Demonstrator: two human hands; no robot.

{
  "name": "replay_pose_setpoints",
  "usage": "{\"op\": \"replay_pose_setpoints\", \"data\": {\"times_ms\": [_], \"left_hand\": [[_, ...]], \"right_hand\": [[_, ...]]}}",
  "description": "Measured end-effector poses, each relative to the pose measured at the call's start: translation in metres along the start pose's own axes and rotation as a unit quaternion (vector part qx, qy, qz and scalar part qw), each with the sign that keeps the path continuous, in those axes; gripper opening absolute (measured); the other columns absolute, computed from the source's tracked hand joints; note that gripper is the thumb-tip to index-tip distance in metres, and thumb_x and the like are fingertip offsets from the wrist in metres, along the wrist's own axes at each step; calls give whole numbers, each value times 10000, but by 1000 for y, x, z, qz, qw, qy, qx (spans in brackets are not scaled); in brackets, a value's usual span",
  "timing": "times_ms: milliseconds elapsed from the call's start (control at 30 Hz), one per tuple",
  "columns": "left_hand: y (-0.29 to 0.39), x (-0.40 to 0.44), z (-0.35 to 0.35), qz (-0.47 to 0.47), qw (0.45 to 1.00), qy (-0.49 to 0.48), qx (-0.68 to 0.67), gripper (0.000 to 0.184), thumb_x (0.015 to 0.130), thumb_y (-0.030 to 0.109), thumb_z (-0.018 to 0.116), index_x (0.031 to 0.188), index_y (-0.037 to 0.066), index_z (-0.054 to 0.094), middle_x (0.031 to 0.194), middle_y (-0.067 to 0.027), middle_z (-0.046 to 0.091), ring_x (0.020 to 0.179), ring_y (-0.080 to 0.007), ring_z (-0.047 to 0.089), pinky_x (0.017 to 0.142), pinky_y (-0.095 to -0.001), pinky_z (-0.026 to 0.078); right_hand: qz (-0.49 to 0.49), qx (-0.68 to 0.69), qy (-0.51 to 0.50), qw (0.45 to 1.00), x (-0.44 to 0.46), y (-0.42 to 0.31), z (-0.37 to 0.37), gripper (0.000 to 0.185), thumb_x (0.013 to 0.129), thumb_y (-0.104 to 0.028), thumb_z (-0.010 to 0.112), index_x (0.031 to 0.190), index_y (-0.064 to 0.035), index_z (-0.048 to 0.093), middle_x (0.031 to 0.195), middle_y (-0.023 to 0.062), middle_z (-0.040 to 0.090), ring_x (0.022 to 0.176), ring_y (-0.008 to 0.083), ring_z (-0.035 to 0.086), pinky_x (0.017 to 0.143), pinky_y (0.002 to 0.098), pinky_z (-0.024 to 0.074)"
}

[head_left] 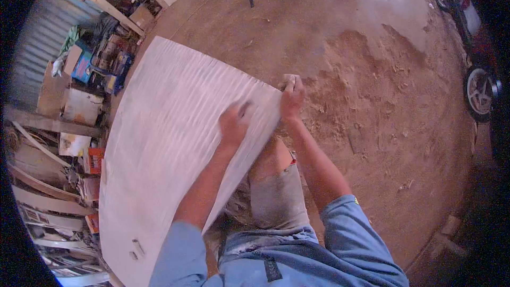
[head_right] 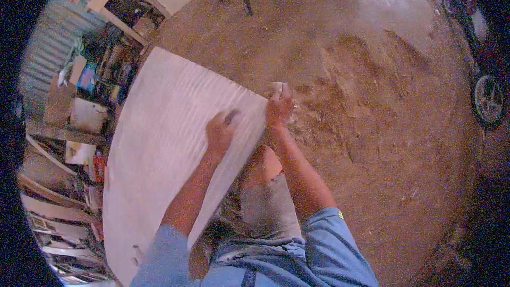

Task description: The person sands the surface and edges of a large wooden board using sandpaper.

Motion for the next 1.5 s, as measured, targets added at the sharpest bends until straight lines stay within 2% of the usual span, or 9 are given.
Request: {"op": "replay_pose_setpoints", "data": {"times_ms": [500, 600, 667, 767, 1000, 1167, 1300, 1367, 1500], "left_hand": [[44, 28, 30, 101, 993, -35, 58, 244, 717, 158, 622, 943, 70, 602, 889, -176, 601, 858, -362, 585, 718, -474, 467], [45, 43, 42, 89, 989, -93, 74, 245, 716, 148, 614, 944, 65, 584, 905, -177, 591, 850, -373, 580, 713, -472, 469], [42, 25, 32, 93, 981, -133, 103, 238, 730, 149, 606, 947, 58, 572, 906, -172, 579, 832, -378, 576, 700, -470, 472], [37, -28, -16, 68, 975, -190, 98, 222, 743, 149, 599, 937, 47, 568, 877, -168, 564, 826, -369, 576, 680, -468, 475], [49, 46, 41, 125, 990, -59, 39, 163, 748, 103, 575, 903, 54, 586, 851, -149, 569, 801, -365, 570, 674, -472, 466], [31, 16, 32, 68, 982, -127, 123, 144, 775, 143, 588, 884, 50, 588, 821, -153, 576, 776, -360, 577, 674, -478, 460], [16, -78, -40, 2, 985, -167, 45, 235, 741, 171, 620, 933, 36, 602, 870, -174, 586, 842, -362, 587, 705, -447, 479], [4, -71, -21, 24, 983, -169, 71, 249, 732, 160, 619, 947, 35, 603, 874, -177, 590, 850, -363, 589, 719, -445, 480], [38, 27, 22, 133, 991, -31, 3, 292, 723, 154, 608, 986, 27, 596, 912, -197, 603, 882, -392, 581, 766, -458, 472]], "right_hand": [[9, -71, -27, 997, -1, -6, -2, 253, 935, -216, 398, 934, -29, 568, 865, 201, 614, 842, 410, 576, 703, 482, 446], [-242, -227, 37, 943, -7, -23, 1, 240, 932, -212, 407, 931, -35, 569, 853, 200, 613, 818, 402, 580, 701, 476, 450], [-2, -86, -38, 996, 2, -1, -1, 217, 929, -193, 413, 938, -40, 567, 851, 190, 613, 798, 399, 578, 698, 470, 454], [-110, -106, 10, 988, -2, -18, -6, 220, 925, -195, 422, 930, -27, 564, 821, 196, 608, 769, 405, 573, 692, 473, 447], [16, -56, -20, 998, -3, -11, -2, 234, 923, -196, 422, 918, -7, 559, 787, 202, 599, 752, 404, 573, 674, 473, 432], [-152, -153, 32, 976, -5, -8, -3, 238, 918, -210, 429, 877, -19, 565, 755, 214, 582, 728, 412, 563, 644, 477, 418], [-7, -51, -11, 999, 3, 0, -1, 233, 917, -217, 435, 878, -29, 567, 747, 200, 585, 725, 396, 572, 636, 471, 420], [-52, -59, 11, 997, 4, 2, 0, 253, 931, -195, 436, 867, -6, 591, 689, 116, 596, 639, 207, 568, 601, 344, 434], [-26, -28, -23, 999, 0, -10, 3, 246, 929, -190, 442, 860, -9, 594, 670, 111, 586, 620, 206, 558, 599, 351, 436]]}}
Point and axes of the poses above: each hand's wrist, its own x-axis towards the middle knuckle, its own z-axis out of the palm, y = z × x, the point moved 6 cm from there along x, towards the middle knuckle
